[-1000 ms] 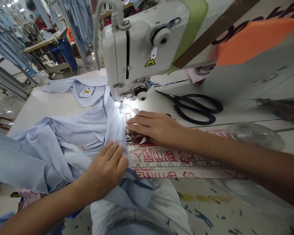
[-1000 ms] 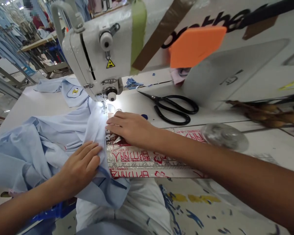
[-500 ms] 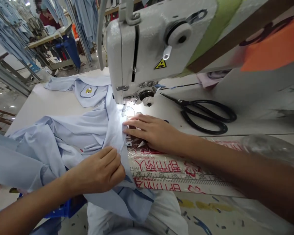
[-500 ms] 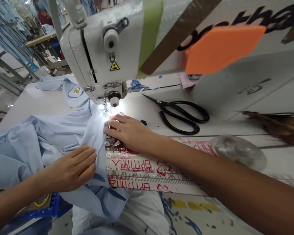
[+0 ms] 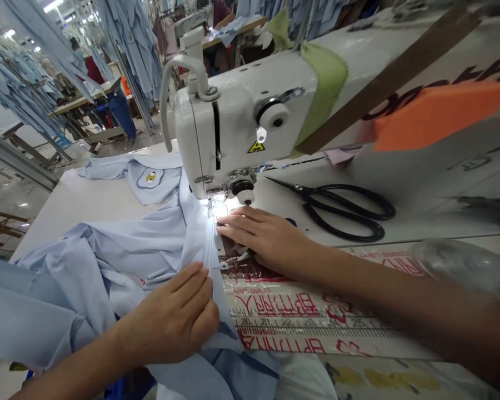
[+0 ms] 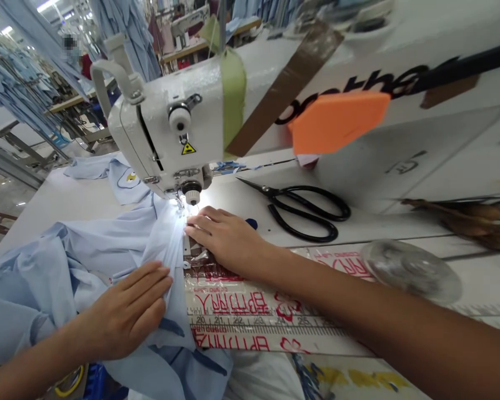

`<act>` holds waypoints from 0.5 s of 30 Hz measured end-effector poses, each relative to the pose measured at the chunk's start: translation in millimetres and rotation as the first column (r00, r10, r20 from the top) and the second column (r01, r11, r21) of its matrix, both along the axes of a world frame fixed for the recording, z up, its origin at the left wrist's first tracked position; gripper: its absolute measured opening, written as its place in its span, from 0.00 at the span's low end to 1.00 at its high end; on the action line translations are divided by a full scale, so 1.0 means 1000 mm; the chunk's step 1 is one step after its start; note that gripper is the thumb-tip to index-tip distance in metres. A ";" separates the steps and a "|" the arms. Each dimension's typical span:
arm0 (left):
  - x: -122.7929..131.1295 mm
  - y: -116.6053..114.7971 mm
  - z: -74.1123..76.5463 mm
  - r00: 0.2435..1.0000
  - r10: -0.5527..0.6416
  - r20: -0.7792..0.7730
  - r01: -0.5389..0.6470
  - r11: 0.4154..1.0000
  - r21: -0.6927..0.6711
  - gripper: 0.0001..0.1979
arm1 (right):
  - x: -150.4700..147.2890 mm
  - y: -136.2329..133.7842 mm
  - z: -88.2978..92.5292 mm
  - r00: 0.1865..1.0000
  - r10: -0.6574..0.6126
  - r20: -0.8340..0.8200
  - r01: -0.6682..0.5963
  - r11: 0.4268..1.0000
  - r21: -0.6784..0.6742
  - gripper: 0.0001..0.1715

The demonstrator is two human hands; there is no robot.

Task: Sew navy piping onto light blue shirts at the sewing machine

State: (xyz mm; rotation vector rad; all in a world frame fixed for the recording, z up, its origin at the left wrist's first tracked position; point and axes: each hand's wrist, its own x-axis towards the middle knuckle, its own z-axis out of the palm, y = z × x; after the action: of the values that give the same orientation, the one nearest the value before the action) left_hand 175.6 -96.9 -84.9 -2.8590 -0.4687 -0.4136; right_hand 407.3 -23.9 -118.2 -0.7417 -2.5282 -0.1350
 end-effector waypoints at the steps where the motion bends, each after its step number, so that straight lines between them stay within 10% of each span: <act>1: 0.000 0.000 -0.001 1.000 -0.002 -0.010 0.002 1.000 0.003 0.03 | -0.001 0.000 -0.001 1.000 0.013 -0.002 -0.013 1.000 0.013 0.22; 15: 0.008 -0.009 -0.021 0.993 0.118 0.031 -0.117 0.993 -0.030 0.08 | -0.004 0.002 -0.001 0.993 0.118 0.023 -0.119 0.992 0.049 0.17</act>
State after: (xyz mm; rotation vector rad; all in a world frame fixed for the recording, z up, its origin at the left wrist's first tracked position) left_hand 183.5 -106.3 -105.5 -2.8369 -0.6503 -0.4370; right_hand 402.9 -22.3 -118.8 -0.5710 -2.5700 -0.1657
